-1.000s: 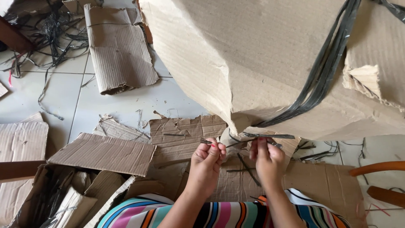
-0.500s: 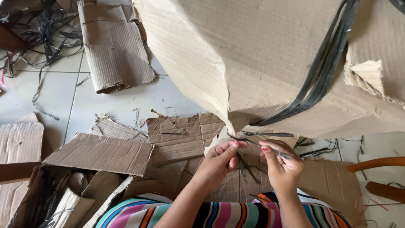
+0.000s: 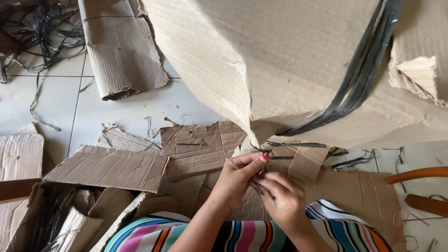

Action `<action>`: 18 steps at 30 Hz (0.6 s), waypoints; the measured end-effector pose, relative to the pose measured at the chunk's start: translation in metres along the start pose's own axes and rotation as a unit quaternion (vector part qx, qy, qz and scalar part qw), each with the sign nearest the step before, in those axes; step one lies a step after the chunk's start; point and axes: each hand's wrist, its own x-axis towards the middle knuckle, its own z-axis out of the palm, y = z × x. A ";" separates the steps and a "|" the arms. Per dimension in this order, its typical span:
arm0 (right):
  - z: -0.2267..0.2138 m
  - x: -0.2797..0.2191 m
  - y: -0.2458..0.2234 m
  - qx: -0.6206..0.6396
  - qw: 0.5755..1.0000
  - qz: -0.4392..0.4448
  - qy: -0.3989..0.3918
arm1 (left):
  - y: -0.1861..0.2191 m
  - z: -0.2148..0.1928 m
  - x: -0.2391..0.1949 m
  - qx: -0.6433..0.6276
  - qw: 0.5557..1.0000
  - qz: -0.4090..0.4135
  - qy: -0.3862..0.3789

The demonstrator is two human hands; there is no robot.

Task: Wrapping chair legs with protective cardboard and securing it with black strips

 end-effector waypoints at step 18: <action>-0.001 0.029 0.020 0.265 0.859 0.433 0.066 | 0.023 0.012 -0.017 0.318 0.928 0.170 0.094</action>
